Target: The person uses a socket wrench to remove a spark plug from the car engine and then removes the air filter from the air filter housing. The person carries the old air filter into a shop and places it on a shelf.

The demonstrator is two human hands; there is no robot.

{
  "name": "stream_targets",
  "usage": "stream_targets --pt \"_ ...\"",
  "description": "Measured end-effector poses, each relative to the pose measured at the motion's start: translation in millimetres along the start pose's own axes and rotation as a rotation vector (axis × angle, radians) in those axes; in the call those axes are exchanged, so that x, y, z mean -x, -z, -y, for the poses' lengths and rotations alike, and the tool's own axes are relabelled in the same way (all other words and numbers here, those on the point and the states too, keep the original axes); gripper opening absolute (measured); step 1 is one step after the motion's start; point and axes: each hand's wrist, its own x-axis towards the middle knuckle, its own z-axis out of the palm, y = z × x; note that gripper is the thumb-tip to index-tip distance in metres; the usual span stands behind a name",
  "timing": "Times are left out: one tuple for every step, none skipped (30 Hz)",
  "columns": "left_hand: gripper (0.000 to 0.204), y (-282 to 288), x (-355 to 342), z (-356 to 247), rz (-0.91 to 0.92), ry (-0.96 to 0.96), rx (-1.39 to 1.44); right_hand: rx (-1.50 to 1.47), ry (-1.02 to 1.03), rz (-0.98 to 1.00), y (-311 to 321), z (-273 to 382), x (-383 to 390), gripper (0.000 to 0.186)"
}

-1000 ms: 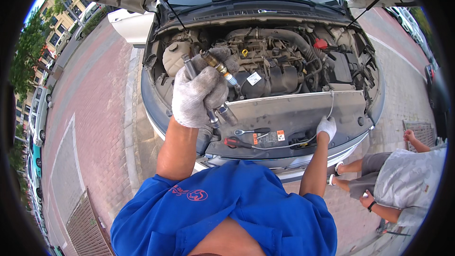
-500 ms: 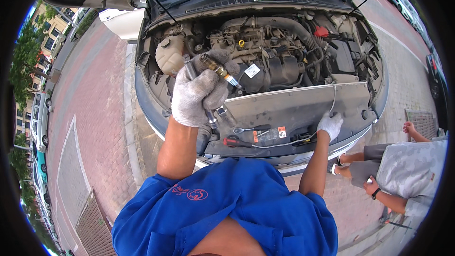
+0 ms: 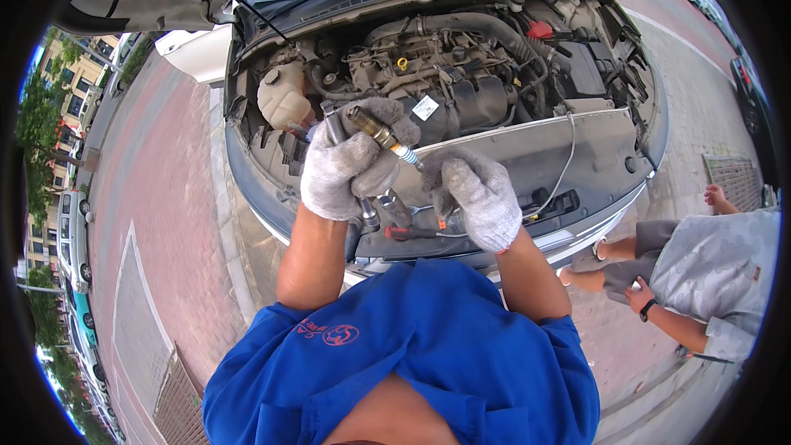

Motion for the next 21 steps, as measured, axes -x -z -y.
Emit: stream_targets --pt "0.046 -2 3 2 0.017 0.007 0.036 -0.044 -0.005 0.028 -11 3 1 0.048" --pt "0.046 -3 5 3 0.032 0.012 0.071 -0.056 -0.029 0.034 -17 7 4 0.047" --pt "0.046 -4 8 5 0.052 0.021 0.094 -0.067 -0.054 0.044 -22 11 6 0.045" --pt "0.045 -5 11 6 0.071 0.028 0.117 -0.079 -0.081 0.054 -28 15 9 0.044" --pt "0.045 -5 13 7 0.089 0.035 0.139 -0.046 -0.098 -0.003 -36 20 14 0.045" --pt "0.045 -5 15 9 0.103 0.033 0.152 -0.052 -0.108 0.015 -38 24 18 0.044" --pt "0.045 -6 16 11 0.117 0.030 0.164 -0.059 -0.118 0.033 -39 28 23 0.043" --pt "0.046 -6 17 13 0.130 0.028 0.177 -0.065 -0.128 0.051 -40 29 26 0.043" --pt "0.047 -5 19 15 0.122 0.046 0.196 -0.069 -0.131 0.060 -40 28 30 0.041" --pt "0.048 -8 21 16 0.119 0.055 0.202 -0.074 -0.133 0.068 -40 27 33 0.039" --pt "0.049 -11 22 17 0.117 0.064 0.208 -0.078 -0.135 0.075 -40 27 36 0.037" --pt "0.050 -16 22 17 0.119 0.075 0.213 -0.082 -0.127 0.041 -41 27 40 0.035" --pt "0.051 -19 22 18 0.099 0.085 0.204 -0.087 -0.119 0.007 -44 25 43 0.033" --pt "0.052 -22 24 18 0.080 0.094 0.194 -0.092 -0.111 -0.029 -45 24 45 0.030" --pt "0.052 -25 25 17 0.064 0.102 0.186 -0.127 -0.118 -0.024 -45 24 47 0.027" --pt "0.053 -26 26 18 0.068 0.106 0.175 -0.127 -0.113 -0.028 -45 25 50 0.027" --pt "0.054 -28 26 18 0.073 0.110 0.165 -0.127 -0.108 -0.032 -45 26 52 0.027" --pt "0.054 -29 26 19 0.074 0.116 0.154 -0.130 -0.105 -0.036 -44 26 53 0.026" --pt "0.053 -31 26 21 0.074 0.121 0.156 -0.116 -0.098 -0.049 -44 28 55 0.026" --pt "0.053 -32 26 24 0.069 0.122 0.148 -0.126 -0.104 -0.062 -43 28 57 0.026" --pt "0.053 -32 27 25 0.062 0.119 0.137 -0.136 -0.109 -0.072 -44 28 59 0.026"
